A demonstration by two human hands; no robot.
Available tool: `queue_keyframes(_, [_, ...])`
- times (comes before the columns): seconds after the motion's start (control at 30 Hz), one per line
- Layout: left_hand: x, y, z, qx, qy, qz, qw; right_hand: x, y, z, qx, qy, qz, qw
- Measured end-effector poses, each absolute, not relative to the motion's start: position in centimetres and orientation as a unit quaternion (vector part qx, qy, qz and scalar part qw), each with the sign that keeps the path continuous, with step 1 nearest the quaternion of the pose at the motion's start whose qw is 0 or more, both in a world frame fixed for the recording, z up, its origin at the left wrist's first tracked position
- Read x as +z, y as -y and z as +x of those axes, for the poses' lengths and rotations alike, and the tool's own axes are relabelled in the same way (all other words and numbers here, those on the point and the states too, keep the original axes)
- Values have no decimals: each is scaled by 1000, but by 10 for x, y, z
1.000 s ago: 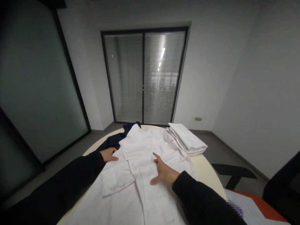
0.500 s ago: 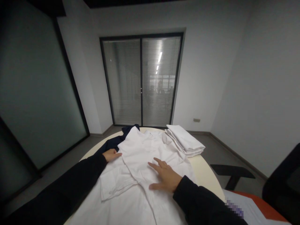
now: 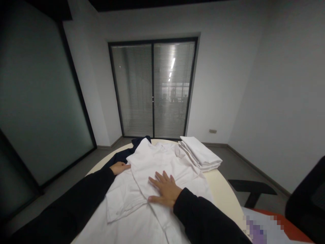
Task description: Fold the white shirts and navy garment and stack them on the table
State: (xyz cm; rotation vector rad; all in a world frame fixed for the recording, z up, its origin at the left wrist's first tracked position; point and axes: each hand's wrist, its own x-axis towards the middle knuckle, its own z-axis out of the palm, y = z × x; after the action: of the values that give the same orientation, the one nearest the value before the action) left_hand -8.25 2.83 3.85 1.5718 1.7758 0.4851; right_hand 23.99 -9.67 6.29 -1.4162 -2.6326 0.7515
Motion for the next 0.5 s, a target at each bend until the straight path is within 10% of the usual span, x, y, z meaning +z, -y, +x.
queue_keyframes(0.5, [53,-22,-58,378,-593,561,435,40,94,230,219,864,-453,-25])
